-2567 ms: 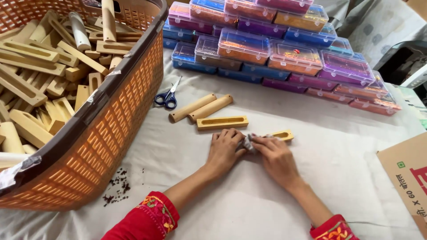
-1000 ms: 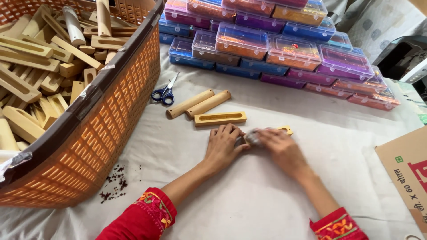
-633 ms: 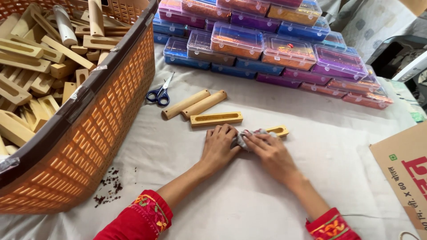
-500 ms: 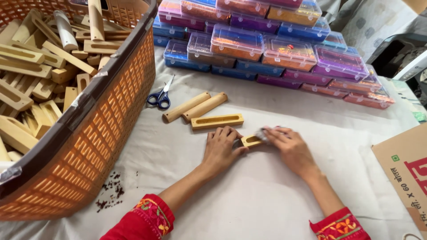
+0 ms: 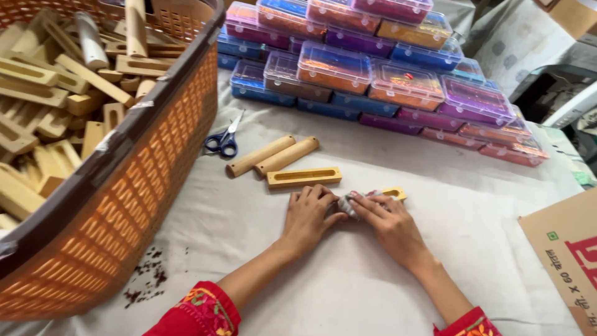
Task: Cleaning and inspecting wooden components before assembly.
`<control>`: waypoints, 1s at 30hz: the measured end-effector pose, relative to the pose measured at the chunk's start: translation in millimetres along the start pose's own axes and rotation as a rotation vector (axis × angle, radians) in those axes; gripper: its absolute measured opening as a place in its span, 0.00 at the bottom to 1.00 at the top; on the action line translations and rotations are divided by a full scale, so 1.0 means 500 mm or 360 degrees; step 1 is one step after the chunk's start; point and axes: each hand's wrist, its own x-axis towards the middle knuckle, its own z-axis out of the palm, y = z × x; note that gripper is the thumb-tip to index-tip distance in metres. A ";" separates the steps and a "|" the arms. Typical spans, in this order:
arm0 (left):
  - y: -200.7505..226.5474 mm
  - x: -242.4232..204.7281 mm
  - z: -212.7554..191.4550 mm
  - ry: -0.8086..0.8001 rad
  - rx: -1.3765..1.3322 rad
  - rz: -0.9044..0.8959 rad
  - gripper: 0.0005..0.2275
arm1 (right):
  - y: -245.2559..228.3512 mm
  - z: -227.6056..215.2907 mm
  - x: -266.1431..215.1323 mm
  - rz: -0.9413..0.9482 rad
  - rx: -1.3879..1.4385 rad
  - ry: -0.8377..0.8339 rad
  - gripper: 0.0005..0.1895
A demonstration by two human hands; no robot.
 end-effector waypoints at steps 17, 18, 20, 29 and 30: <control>0.017 0.003 -0.033 0.0090 -0.0358 -0.0035 0.17 | 0.057 0.032 -0.041 0.0164 -0.0070 0.0249 0.23; 0.025 0.008 -0.044 0.0081 -0.0500 -0.0072 0.18 | 0.080 0.036 -0.053 0.0401 -0.0084 0.0292 0.23; 0.019 0.004 -0.032 0.0114 -0.0522 -0.0027 0.19 | 0.069 0.004 -0.039 0.0472 -0.0092 0.0304 0.21; 0.009 0.012 -0.018 -0.0025 -0.0832 -0.0240 0.25 | -0.017 0.009 0.001 0.0021 -0.0143 0.0246 0.22; 0.005 0.006 -0.023 -0.0019 -0.0740 -0.0196 0.25 | 0.003 0.021 -0.008 0.0108 -0.0137 0.0230 0.22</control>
